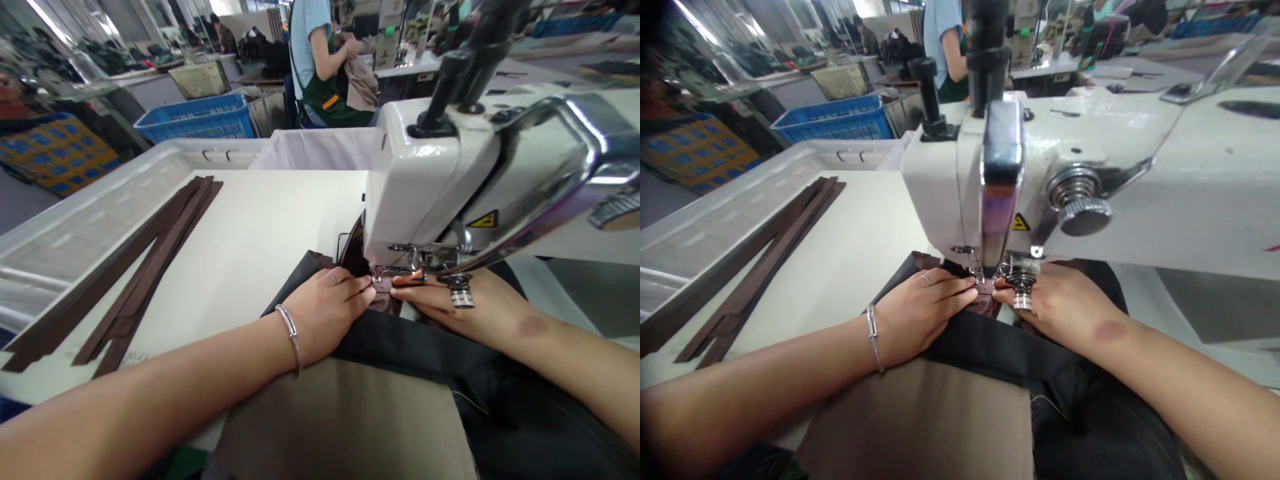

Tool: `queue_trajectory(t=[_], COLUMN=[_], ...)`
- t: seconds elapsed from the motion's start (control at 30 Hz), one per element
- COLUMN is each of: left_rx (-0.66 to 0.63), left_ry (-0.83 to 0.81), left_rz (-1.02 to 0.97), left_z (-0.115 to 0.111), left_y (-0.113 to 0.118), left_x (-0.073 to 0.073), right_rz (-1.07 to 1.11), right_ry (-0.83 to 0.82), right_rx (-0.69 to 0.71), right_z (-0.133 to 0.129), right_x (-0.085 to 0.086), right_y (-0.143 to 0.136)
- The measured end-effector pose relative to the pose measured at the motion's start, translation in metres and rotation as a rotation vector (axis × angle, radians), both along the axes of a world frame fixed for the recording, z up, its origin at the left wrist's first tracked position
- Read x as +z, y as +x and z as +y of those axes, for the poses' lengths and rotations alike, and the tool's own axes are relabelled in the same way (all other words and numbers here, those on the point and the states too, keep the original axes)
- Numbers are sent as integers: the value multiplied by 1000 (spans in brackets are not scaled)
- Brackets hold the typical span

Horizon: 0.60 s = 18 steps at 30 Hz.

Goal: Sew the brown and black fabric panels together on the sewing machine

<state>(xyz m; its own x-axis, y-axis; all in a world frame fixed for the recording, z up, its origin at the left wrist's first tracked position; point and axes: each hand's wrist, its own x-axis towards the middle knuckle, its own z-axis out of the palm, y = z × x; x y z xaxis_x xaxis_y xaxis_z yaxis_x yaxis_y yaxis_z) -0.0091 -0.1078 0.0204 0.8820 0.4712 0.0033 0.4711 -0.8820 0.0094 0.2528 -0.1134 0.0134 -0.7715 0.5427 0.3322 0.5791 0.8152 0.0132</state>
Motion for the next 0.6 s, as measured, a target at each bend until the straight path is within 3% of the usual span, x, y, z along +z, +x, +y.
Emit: queue_trajectory(t=[0.6], left_rx=[-16], left_ry=[28], left_rz=[-28], left_z=[6], left_y=[1], left_x=[2], right_rz=[-44], right_ry=[-1], right_rx=[-41], right_z=[4], right_x=[-4], right_y=[2])
